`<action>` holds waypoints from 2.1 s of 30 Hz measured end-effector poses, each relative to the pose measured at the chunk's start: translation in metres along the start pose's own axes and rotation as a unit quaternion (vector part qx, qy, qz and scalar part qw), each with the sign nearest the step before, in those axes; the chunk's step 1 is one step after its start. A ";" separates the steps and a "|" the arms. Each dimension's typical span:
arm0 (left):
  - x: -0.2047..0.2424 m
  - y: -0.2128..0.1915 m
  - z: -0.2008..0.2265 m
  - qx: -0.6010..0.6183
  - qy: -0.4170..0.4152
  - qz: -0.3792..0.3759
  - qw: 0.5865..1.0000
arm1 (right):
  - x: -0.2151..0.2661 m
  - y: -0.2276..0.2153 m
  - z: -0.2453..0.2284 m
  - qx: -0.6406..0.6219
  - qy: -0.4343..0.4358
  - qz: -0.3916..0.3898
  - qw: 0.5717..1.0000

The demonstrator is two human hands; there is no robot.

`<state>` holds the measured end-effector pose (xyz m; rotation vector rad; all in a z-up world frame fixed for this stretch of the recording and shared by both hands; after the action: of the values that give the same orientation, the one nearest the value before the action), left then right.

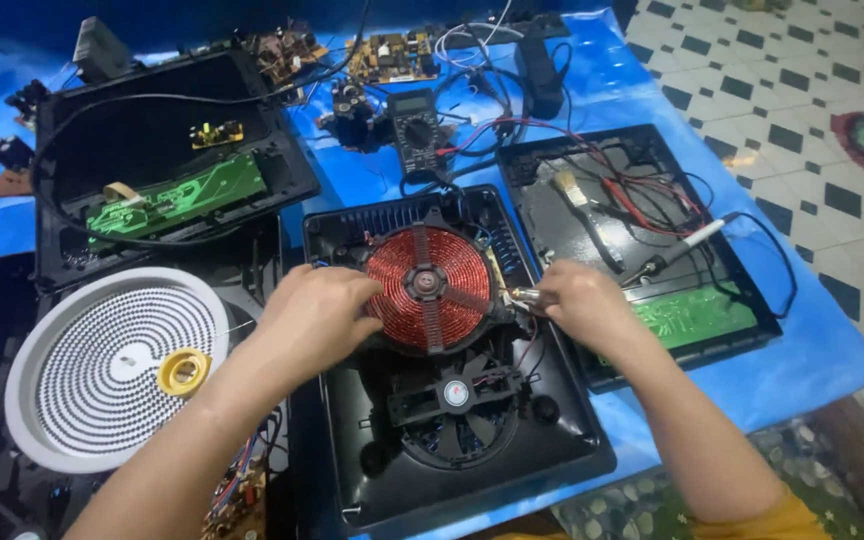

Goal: Reassembling the internal components of an induction cooktop, including the heating coil and wiring.

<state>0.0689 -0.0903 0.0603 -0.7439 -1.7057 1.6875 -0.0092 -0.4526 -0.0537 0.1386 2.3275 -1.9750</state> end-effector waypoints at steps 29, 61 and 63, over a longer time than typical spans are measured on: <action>-0.052 0.006 0.102 0.219 0.065 0.125 0.965 | 0.019 -0.103 -0.078 -0.131 0.058 -0.026 0.989; -0.071 0.041 0.080 0.418 -0.012 0.218 0.882 | 0.027 -0.083 -0.071 -0.547 -0.004 0.226 0.806; -0.070 0.039 0.079 0.431 -0.023 0.202 0.879 | 0.024 -0.084 -0.069 -0.547 -0.051 0.245 0.799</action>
<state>0.0529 -0.1939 0.0192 -0.6268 -0.6608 2.4758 -0.0442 -0.3973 0.0366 0.4510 2.5725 -0.2481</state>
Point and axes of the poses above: each hand's wrist, its own x-axis away from the middle knuckle, its own y-axis out of the palm, z = x × y, the point moved 4 cm from there along -x, towards the middle knuckle, and after that the axes turned 4 degrees about -x, right-handed, at the moved point
